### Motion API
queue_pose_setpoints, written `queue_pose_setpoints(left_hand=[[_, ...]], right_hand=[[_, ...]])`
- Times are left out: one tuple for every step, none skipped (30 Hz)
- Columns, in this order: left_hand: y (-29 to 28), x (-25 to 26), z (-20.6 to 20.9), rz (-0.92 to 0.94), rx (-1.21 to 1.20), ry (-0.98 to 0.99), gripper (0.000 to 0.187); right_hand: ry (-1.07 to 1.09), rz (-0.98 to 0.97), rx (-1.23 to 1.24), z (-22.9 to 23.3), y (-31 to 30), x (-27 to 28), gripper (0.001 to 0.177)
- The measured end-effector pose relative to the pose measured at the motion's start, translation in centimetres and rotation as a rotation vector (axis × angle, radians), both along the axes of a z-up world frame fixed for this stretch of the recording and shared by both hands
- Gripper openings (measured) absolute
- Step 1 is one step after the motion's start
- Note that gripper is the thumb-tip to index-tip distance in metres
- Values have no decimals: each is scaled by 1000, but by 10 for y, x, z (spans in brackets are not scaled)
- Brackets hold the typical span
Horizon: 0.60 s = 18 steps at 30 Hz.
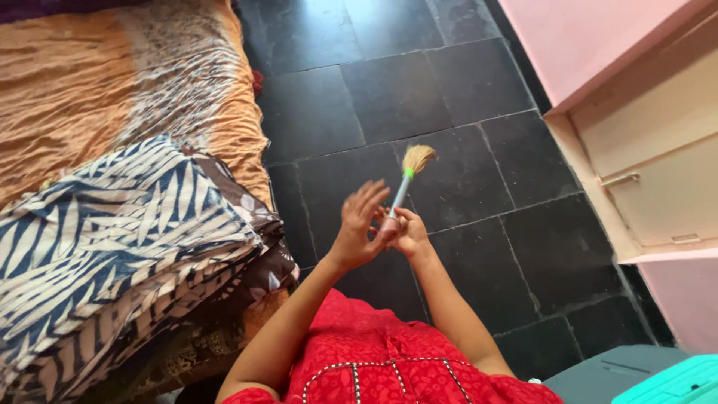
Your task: The person sweeps the tiled floor of a bedroom using a broom. They move around furniture, including a bed and a washing machine, to clean the entire area.
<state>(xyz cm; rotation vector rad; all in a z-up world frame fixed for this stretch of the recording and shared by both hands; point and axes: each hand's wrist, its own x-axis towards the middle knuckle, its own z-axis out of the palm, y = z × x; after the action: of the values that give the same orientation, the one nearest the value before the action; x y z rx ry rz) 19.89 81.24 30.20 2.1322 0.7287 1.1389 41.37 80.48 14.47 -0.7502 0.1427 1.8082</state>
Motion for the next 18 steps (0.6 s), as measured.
queue_pose_setpoints(left_hand=[[-5,1,38,1,65,-19,71],[-13,0,71,9,127,-35,70],[-23,-1,99,54,218,-13,69],[-35,-1,119,101,307,9,67],[-44,3,134,148,396,31,66],[-52,11,142,178,413,89,66],[-60,21,143,208,430,147,65],[-68,33,140,239,446,205,65],[-73,47,133,204,353,246,67],[-78,61,123,168,258,291,69],[-86,71,111,131,162,335,71],[-98,79,97,54,128,327,72],[-110,86,83,-24,93,318,73],[-115,93,72,-92,67,299,74],[-116,96,61,-100,43,295,74],[-123,97,48,-114,4,295,74],[-128,98,36,-128,-35,293,74],[-131,98,23,-52,-77,298,70]], right_hand=[[34,-22,50,15,-1,1,27],[65,-39,102,29,-1,-1,28],[127,-44,169,42,-3,-2,30],[136,-44,186,55,-7,0,37],[144,-45,203,66,-14,4,44],[150,-44,219,76,-21,8,51],[8,-61,280,82,-33,10,48],[-135,-77,341,85,-46,13,47],[-278,-93,402,86,-58,17,47],[-158,-142,342,83,-71,20,48],[-38,-190,280,77,-83,24,49],[86,-241,212,66,-97,26,51],[210,-291,143,54,-111,29,53],[253,-298,93,44,-113,39,47],[249,-269,31,32,-116,50,40],[230,-238,-43,17,-126,58,34],[196,-187,-114,3,-131,68,28],[169,-146,-196,-13,-144,72,22]])
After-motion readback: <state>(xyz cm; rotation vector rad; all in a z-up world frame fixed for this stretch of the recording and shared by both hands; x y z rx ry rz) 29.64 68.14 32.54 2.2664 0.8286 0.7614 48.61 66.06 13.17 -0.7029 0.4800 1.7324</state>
